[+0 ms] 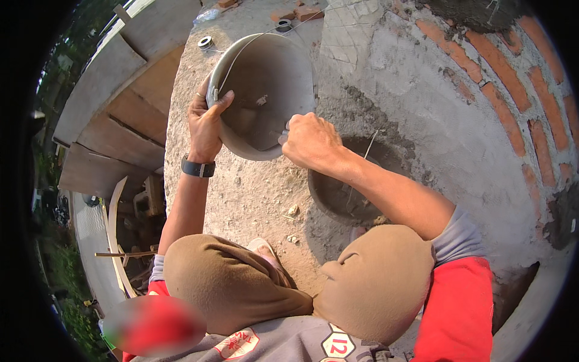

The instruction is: The person scoops cement from a bucket with a trowel and applies it to a brick wall, smoothing the surface. They repeatedly transfer cement and use a string line to guide the application.

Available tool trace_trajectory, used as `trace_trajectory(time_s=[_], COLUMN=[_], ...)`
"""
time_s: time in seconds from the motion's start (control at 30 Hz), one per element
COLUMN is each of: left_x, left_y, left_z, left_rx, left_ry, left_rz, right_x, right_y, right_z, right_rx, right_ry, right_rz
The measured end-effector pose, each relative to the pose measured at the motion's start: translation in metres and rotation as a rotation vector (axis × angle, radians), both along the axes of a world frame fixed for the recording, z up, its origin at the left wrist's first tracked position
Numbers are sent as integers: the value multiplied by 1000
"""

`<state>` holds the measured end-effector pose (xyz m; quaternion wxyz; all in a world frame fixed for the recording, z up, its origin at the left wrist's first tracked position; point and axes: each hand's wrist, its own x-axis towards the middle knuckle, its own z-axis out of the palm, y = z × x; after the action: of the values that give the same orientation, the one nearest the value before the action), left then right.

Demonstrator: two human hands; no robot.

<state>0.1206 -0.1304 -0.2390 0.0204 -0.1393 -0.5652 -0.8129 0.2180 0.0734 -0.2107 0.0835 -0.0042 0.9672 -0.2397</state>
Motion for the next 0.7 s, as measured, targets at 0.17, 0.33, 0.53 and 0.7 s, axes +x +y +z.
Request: trace_trajectory(time_s=[0.17, 0.33, 0.53, 0.7], left_x=[-3, -8, -9, -10], left_y=[-6, -19, -14, -35], left_z=[0, -20, -81, -134], left_rx=[174, 299, 188, 137], left_ry=[-101, -344, -491, -579], left_rz=[53, 69, 99, 63], right_x=[20, 48, 59, 63], right_y=[17, 48, 56, 62], right_z=[38, 81, 71, 69], right_rx=[-75, 96, 193, 240], right_ry=[75, 15, 81, -5], right_rz=[-110, -159, -180, -176])
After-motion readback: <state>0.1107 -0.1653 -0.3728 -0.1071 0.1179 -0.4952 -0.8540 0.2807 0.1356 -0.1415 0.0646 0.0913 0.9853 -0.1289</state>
